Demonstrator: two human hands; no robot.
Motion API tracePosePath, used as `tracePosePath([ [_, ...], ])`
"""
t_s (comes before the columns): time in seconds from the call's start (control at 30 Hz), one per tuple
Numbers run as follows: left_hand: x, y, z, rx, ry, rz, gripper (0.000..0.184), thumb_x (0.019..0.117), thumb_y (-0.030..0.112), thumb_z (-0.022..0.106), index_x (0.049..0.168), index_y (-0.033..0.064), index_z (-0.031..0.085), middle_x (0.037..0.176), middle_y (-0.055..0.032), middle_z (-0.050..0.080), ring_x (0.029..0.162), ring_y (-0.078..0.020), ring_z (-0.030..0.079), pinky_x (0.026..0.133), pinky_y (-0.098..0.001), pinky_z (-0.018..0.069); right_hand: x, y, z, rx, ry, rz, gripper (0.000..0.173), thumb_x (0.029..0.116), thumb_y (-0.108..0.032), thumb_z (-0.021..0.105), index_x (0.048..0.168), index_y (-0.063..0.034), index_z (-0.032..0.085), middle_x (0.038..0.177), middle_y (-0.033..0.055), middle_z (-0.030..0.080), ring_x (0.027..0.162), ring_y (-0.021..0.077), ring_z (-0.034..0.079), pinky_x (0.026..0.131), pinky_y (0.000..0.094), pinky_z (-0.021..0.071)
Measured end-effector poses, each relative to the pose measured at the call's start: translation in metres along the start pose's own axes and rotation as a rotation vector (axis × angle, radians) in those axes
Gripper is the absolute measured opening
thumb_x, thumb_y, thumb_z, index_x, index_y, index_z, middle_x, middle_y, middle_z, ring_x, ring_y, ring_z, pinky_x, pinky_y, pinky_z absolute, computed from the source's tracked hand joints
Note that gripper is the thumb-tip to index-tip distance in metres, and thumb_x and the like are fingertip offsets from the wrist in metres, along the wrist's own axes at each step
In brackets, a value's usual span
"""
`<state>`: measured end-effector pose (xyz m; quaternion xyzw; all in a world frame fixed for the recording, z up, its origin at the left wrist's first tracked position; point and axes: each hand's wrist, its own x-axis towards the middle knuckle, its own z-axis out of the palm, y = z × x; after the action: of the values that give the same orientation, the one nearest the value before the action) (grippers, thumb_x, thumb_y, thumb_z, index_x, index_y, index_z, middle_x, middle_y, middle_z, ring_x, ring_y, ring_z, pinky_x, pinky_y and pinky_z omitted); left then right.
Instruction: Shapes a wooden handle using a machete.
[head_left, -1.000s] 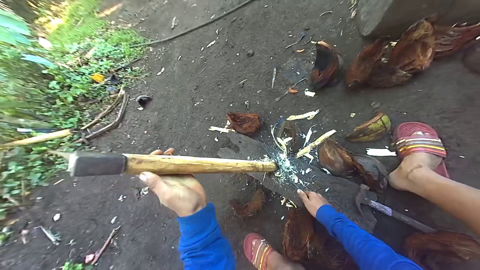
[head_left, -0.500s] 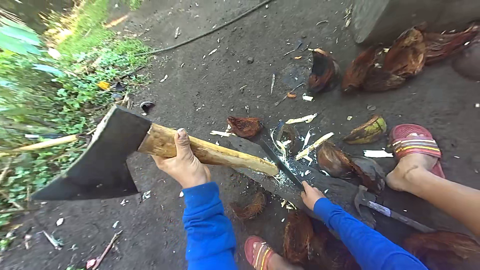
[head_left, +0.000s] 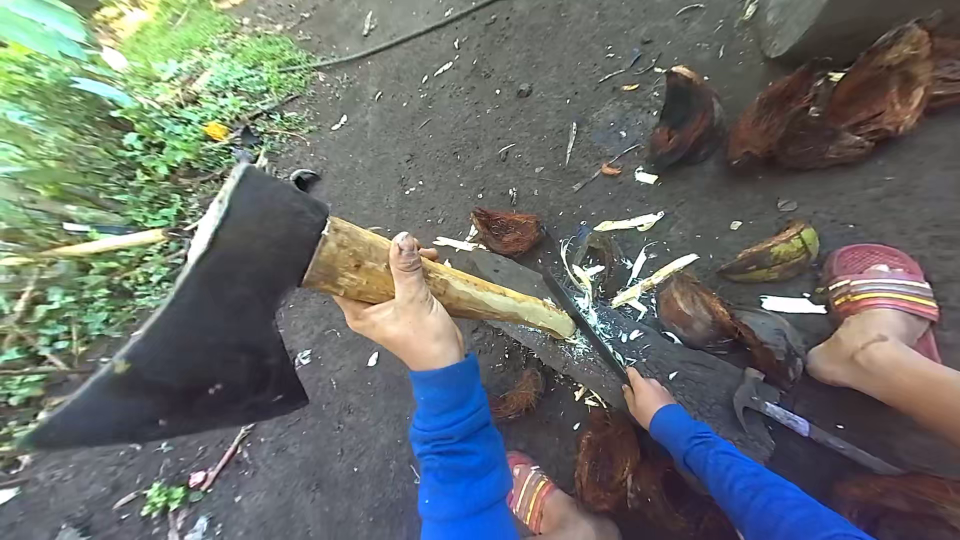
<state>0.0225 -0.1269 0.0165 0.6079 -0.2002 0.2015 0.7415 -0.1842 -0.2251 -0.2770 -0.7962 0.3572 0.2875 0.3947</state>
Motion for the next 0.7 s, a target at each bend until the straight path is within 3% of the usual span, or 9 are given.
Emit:
tracePosePath([
  [0.2,-0.020,0.006,-0.023,-0.035,0.089,0.058,0.035,0.0960,0.008,0.069,0.123,-0.0017,0.049,0.094,-0.0136,0.069,0.083,-0.0270,0.073,0.077,-0.0429,0.0644,0.006,-0.003,-0.004,0.098,0.039,0.010,0.044,0.1039,-0.016,0.055,0.146,-0.0008,0.050,0.124,0.0288,0.067,0.120,0.0442,0.065,0.103,0.0606,0.0500],
  [0.4,-0.028,0.007,-0.041,-0.008,0.114,0.078,0.033,0.0983,0.010,0.067,0.124,-0.0015,0.049,0.094,-0.0144,0.070,0.084,-0.0273,0.073,0.079,-0.0432,0.0639,0.004,-0.004,0.000,0.117,0.096,0.031,0.056,0.1037,-0.018,0.053,0.156,-0.0051,0.040,0.127,0.0301,0.066,0.123,0.0466,0.063,0.104,0.0635,0.0478],
  [0.53,-0.030,0.006,-0.051,-0.019,0.126,0.063,0.028,0.0997,0.009,0.064,0.121,-0.0006,0.049,0.094,-0.0144,0.069,0.085,-0.0275,0.072,0.079,-0.0437,0.0636,0.004,-0.003,-0.002,0.117,0.103,0.036,0.056,0.1051,-0.020,0.050,0.158,-0.0062,0.037,0.126,0.0302,0.066,0.122,0.0465,0.064,0.103,0.0629,0.0479],
  [0.7,-0.033,0.009,-0.059,0.002,0.112,0.026,0.032,0.1025,0.011,0.060,0.128,0.0003,0.045,0.101,-0.0151,0.068,0.091,-0.0291,0.072,0.083,-0.0442,0.0629,0.005,-0.001,-0.002,0.096,0.118,0.022,0.053,0.1099,-0.027,0.047,0.157,-0.0053,0.037,0.128,0.0311,0.065,0.123,0.0476,0.063,0.105,0.0625,0.0472],
])
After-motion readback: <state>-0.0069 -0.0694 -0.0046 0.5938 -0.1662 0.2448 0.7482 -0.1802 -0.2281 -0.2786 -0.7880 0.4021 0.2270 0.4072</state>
